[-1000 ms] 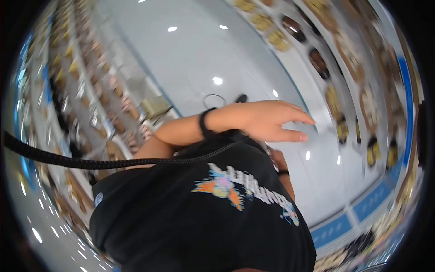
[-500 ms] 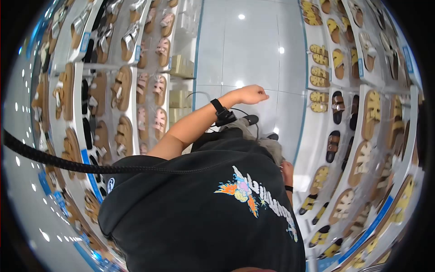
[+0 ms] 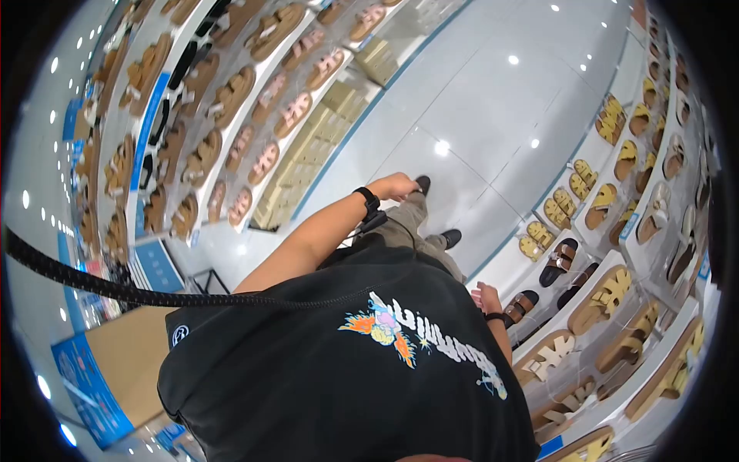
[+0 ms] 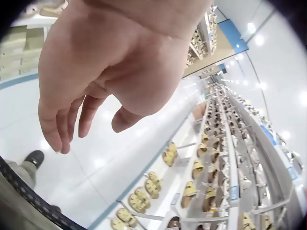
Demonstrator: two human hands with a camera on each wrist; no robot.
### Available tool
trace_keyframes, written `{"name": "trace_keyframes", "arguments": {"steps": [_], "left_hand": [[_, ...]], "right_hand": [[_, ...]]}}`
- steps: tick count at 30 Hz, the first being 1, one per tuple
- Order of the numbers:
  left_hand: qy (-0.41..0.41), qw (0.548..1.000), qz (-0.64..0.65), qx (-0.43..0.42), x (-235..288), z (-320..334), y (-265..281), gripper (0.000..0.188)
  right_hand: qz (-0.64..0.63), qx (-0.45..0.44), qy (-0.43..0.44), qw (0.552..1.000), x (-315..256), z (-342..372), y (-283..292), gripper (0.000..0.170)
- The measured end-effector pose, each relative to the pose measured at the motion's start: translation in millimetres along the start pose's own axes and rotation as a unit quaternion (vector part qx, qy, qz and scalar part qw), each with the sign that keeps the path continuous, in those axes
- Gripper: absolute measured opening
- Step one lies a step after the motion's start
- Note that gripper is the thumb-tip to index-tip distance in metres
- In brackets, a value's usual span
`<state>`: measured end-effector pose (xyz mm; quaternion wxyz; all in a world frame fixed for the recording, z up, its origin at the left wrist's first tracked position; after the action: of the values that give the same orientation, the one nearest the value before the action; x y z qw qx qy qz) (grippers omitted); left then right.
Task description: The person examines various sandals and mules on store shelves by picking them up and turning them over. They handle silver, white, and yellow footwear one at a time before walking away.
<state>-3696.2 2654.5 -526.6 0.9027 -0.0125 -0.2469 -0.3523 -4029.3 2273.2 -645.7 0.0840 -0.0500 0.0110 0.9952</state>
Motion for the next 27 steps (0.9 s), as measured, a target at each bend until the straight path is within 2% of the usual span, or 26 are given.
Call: {"name": "trace_keyframes", "arguments": {"steps": [1,3,5,6,7,9,10,11,13,15,16,17,18,19,20,21,23,25,27], "left_hand": [[0.003,1.000,0.018,0.005,-20,6,0,0.057],[0.109,0.989,-0.085,0.043,-63,13,4,0.060],[0.124,0.987,-0.088,0.043,-97,26,-6,0.058],[0.134,0.979,-0.142,0.052,-104,36,-12,0.057],[0.136,0.982,-0.118,0.055,-138,27,-23,0.057],[0.044,0.966,-0.243,0.075,-205,-11,-51,0.055],[0.136,0.970,-0.180,0.092,-183,33,-45,0.054],[0.137,0.973,-0.159,0.095,-194,24,-47,0.054],[0.160,0.970,-0.177,0.052,-237,-17,-54,0.049],[0.162,0.974,-0.153,0.036,-250,-29,-46,0.048],[0.155,0.977,-0.145,0.022,-249,-30,-39,0.046],[0.149,0.979,-0.138,0.007,-249,-29,-35,0.045],[0.137,0.984,-0.106,0.042,-258,-33,-31,0.044],[0.136,0.986,-0.093,0.040,-263,-39,-30,0.044],[0.140,0.981,-0.131,0.017,-269,-45,-27,0.043],[0.144,0.975,-0.169,-0.005,-272,-46,-20,0.043],[0.150,0.978,-0.145,-0.008,-290,-37,-8,0.040],[0.055,0.988,-0.119,0.085,-281,-15,4,0.036],[0.031,0.990,-0.102,0.097,-280,0,13,0.031]], "right_hand": [[0.048,0.007,0.000,0.999,-11,1,2,0.043],[0.137,0.020,0.022,0.990,-46,1,2,0.038],[0.199,-0.018,0.047,0.979,-74,-6,-10,0.036],[0.218,-0.040,0.064,0.973,-87,-5,-19,0.035],[0.239,-0.064,0.077,0.966,-98,0,-30,0.034],[0.299,-0.103,0.074,0.946,-113,2,-53,0.024],[0.356,-0.137,0.108,0.918,-122,16,-67,0.021],[0.409,-0.171,0.140,0.885,-129,30,-83,0.018],[0.419,-0.133,0.118,0.890,-133,25,-97,0.016],[0.484,-0.057,0.130,0.864,-149,24,-104,0.016],[0.504,-0.050,0.132,0.852,-156,17,-105,0.016],[0.517,-0.046,0.128,0.845,-157,9,-111,0.016],[0.420,-0.091,0.172,0.886,-157,8,-130,0.018],[0.316,-0.136,0.216,0.914,-165,11,-145,0.019],[0.435,-0.048,0.206,0.875,-177,11,-139,0.020],[0.444,-0.048,0.206,0.870,-187,9,-148,0.020],[0.610,0.073,0.318,0.722,-217,12,-165,0.019],[0.615,0.067,0.324,0.716,-236,18,-185,0.019],[0.615,0.051,0.342,0.709,-261,21,-206,0.018]]}}
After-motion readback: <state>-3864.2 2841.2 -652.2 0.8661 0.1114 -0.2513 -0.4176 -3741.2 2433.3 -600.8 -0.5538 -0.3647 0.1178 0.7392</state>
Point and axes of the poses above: each hand's wrist, its own z-axis away from the middle knuckle, its own y-axis out of the back of the hand, x = y × z, the point moved 6 cm from there along -z, towards the middle knuckle
